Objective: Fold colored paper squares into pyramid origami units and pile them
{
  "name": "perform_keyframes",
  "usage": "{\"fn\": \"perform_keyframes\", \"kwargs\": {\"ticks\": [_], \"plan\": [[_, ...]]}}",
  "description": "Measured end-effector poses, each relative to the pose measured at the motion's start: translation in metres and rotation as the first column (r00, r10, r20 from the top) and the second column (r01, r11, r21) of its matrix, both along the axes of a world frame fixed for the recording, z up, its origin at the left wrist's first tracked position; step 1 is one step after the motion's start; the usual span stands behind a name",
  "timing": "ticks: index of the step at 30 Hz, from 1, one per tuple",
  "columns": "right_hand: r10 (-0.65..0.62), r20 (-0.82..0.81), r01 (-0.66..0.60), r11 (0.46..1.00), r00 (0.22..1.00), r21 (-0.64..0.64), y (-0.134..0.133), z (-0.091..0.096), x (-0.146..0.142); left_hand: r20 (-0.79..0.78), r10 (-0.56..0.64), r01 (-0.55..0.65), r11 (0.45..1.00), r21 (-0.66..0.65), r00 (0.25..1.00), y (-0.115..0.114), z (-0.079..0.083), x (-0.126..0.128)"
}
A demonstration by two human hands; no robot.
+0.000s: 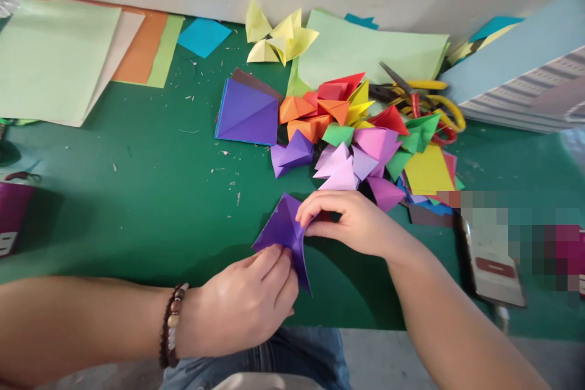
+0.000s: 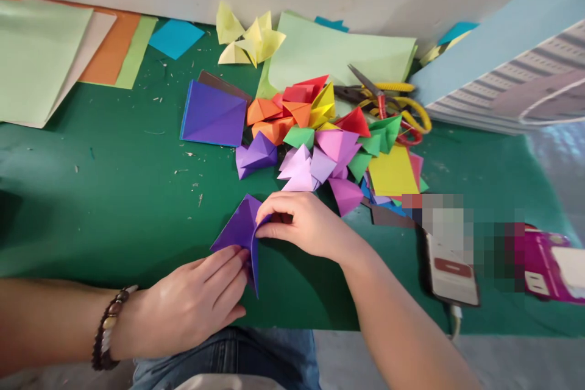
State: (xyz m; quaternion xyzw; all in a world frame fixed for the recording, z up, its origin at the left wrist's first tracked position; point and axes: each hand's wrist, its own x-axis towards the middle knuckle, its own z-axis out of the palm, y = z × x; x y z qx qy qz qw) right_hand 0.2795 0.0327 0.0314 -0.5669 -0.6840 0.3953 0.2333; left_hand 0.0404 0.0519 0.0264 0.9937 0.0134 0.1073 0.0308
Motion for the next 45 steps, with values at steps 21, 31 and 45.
{"fn": "perform_keyframes", "kwargs": {"ticks": [21, 31, 45], "plan": [[-0.215, 0.389, 0.194, 0.977, 0.896, 0.092, 0.003, -0.003, -0.028, -0.078, 0.15, -0.144, 0.987, 0.075, 0.986, -0.022, 0.016, -0.013], [-0.197, 0.466, 0.136, 0.978, 0.863, 0.161, 0.001, -0.007, -0.032, -0.128, 0.066, -0.053, 0.993, 0.102, 0.99, -0.008, 0.011, -0.003], [-0.211, 0.556, 0.129, 0.975, 0.804, 0.182, 0.0, -0.01, -0.035, -0.201, 0.148, -0.114, 0.978, 0.172, 0.968, -0.022, 0.004, -0.007]]}}
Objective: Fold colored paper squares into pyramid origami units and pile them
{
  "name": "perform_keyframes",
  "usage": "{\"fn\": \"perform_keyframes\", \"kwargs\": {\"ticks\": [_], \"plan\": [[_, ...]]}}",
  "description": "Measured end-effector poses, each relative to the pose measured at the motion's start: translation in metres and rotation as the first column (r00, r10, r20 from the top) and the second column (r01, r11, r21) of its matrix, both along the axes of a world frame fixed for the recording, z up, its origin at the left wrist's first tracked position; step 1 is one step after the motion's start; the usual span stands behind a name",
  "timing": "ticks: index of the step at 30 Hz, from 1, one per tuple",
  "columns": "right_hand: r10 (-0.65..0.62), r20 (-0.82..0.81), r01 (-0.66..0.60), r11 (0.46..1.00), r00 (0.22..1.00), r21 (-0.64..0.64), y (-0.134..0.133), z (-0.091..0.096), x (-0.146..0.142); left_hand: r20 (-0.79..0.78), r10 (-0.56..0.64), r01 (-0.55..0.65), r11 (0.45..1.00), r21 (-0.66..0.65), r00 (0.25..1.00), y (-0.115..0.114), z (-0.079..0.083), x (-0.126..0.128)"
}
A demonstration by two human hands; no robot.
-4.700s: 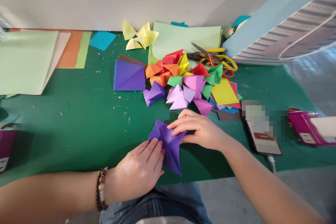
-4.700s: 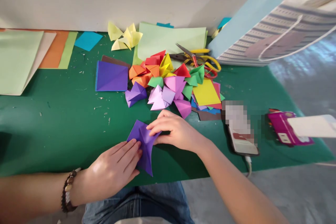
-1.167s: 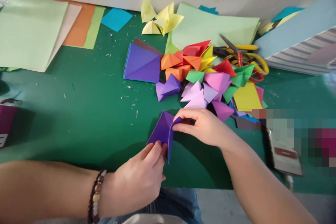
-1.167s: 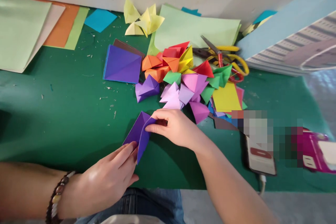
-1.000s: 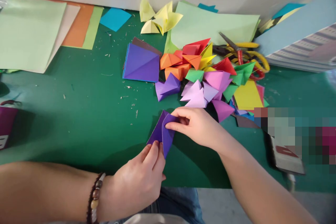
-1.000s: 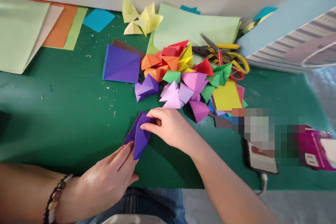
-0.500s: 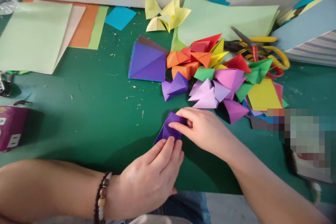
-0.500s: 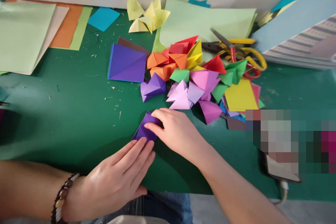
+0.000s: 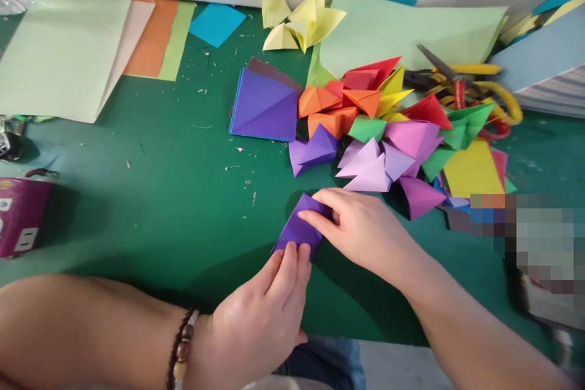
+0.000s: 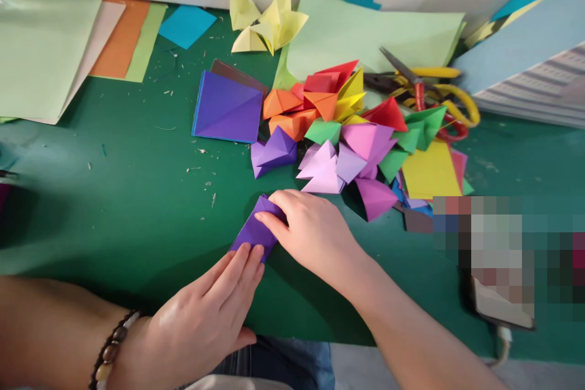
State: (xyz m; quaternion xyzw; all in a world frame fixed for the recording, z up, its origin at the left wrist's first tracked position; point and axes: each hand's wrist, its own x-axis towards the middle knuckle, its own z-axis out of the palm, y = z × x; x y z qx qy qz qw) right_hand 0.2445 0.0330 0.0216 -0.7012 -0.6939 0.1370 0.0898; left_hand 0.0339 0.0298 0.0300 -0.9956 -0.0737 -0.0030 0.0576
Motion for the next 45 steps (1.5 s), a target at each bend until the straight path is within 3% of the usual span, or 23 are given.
{"fn": "perform_keyframes", "kwargs": {"ticks": [20, 32, 45], "plan": [[0.012, 0.012, -0.012, 0.999, 1.0, 0.032, 0.0, 0.002, -0.001, 0.018, 0.106, -0.107, 0.994, 0.007, 0.994, -0.011, -0.007, 0.002], [0.03, -0.015, -0.03, 0.999, 0.999, 0.042, -0.001, 0.003, 0.001, -0.022, 0.055, -0.053, 0.996, 0.067, 0.998, -0.011, -0.007, 0.001], [0.01, -0.02, -0.009, 1.0, 1.0, 0.03, 0.0, 0.005, -0.002, -0.023, 0.064, -0.064, 0.998, -0.009, 0.998, -0.01, -0.007, 0.003]]}}
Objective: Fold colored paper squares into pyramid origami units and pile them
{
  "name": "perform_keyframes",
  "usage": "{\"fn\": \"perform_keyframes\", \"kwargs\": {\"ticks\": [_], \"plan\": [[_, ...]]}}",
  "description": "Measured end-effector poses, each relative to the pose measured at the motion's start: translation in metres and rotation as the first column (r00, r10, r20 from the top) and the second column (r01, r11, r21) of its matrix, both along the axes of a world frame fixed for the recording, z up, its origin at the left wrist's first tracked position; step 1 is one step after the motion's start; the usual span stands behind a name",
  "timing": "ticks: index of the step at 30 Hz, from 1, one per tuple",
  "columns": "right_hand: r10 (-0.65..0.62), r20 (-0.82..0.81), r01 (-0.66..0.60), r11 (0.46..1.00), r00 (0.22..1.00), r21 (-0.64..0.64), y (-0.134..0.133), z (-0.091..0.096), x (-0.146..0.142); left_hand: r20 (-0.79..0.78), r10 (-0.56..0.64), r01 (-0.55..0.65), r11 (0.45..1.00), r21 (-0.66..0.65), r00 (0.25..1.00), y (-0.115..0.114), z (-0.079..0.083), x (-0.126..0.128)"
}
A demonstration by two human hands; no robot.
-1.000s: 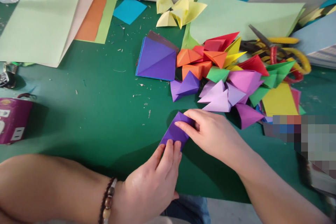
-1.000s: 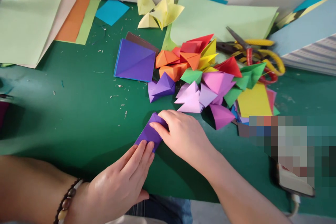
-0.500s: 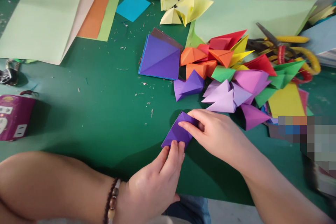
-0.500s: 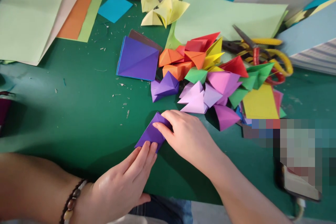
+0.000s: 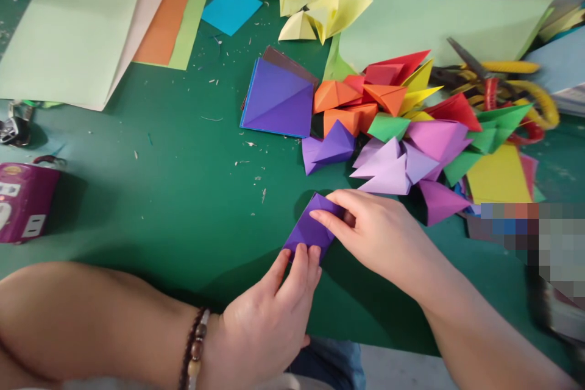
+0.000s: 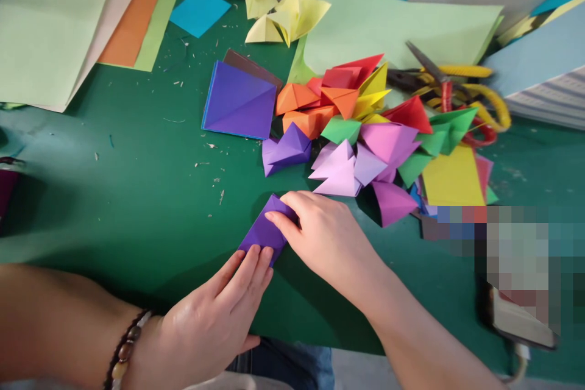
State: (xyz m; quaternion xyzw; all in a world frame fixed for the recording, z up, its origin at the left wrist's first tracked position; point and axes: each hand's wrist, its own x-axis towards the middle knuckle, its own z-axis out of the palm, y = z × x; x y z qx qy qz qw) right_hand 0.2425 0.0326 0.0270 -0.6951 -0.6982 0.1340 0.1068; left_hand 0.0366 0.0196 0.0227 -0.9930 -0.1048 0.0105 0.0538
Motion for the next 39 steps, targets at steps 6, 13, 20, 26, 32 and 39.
{"fn": "perform_keyframes", "kwargs": {"ticks": [6, 13, 20, 26, 32, 39], "plan": [[-0.006, -0.001, 0.006, 1.0, 1.0, -0.004, -0.0005, 0.0001, 0.0, 0.001, 0.008, -0.008, 1.0, -0.013, 1.0, -0.0014, 0.0002, -0.0004], [-0.001, -0.013, 0.001, 1.0, 1.0, 0.002, -0.0016, 0.0003, 0.0009, 0.004, -0.003, 0.003, 1.0, 0.009, 1.0, -0.0023, 0.0001, -0.0001], [-0.008, -0.013, 0.008, 1.0, 1.0, 0.0, -0.0027, 0.0001, 0.0008, -0.005, -0.025, 0.025, 1.0, 0.002, 1.0, -0.0004, 0.0002, 0.0004], [-0.051, -0.059, 0.05, 0.999, 0.997, -0.016, -0.0036, -0.0015, 0.0014, 0.005, -0.049, 0.049, 0.998, -0.027, 0.999, 0.0013, -0.0014, 0.0001], [-0.061, -0.063, 0.06, 0.998, 0.996, -0.024, -0.0041, -0.0027, 0.0017, 0.041, -0.041, 0.042, 0.999, -0.028, 0.998, -0.0007, -0.0026, -0.0009], [-0.063, -0.057, 0.062, 0.998, 0.996, -0.03, -0.002, -0.001, 0.0005, 0.05, -0.054, 0.054, 0.999, -0.003, 0.997, 0.0001, -0.0031, -0.0017]]}}
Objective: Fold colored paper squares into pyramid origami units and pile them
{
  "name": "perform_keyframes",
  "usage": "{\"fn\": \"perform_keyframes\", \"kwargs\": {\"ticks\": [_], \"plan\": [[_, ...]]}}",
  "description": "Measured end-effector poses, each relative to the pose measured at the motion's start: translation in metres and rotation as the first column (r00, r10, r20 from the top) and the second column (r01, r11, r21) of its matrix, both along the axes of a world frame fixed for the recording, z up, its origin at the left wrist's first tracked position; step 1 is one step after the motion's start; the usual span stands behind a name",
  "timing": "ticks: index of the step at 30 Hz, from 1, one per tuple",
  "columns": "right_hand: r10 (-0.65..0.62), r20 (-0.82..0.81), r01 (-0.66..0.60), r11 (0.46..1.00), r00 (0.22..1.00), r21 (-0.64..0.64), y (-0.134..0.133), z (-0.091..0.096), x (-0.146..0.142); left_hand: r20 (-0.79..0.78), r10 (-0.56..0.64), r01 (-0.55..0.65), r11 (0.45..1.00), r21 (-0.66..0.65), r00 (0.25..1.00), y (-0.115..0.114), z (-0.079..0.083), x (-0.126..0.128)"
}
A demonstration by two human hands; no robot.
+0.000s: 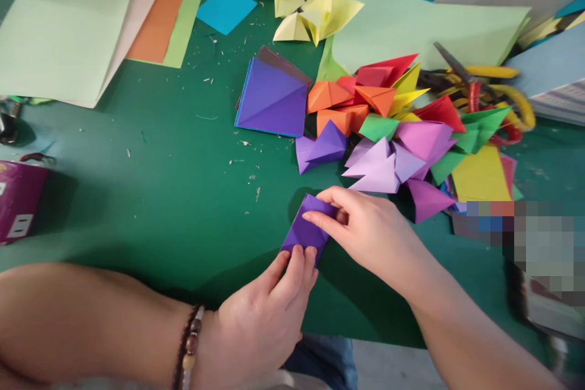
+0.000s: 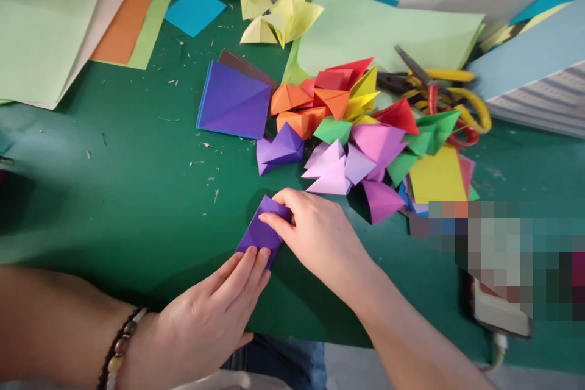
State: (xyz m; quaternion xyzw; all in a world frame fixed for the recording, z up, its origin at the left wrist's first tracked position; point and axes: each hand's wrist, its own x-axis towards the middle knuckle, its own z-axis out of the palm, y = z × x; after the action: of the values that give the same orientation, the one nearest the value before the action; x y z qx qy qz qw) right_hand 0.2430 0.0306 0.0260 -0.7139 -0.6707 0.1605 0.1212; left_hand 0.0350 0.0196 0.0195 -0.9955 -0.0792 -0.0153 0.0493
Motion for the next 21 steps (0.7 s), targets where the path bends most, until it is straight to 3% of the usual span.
{"fn": "perform_keyframes", "kwargs": {"ticks": [9, 21], "plan": [[0.041, -0.05, -0.042, 0.999, 0.998, -0.027, 0.0018, 0.0052, 0.0032, -0.015, 0.002, -0.002, 1.0, 0.006, 1.0, -0.0016, -0.0012, 0.0], [-0.019, -0.029, 0.017, 0.998, 0.999, -0.057, 0.0036, 0.0025, 0.0005, -0.011, 0.004, -0.004, 1.0, 0.0, 1.0, -0.0013, -0.0017, 0.0003]]}}
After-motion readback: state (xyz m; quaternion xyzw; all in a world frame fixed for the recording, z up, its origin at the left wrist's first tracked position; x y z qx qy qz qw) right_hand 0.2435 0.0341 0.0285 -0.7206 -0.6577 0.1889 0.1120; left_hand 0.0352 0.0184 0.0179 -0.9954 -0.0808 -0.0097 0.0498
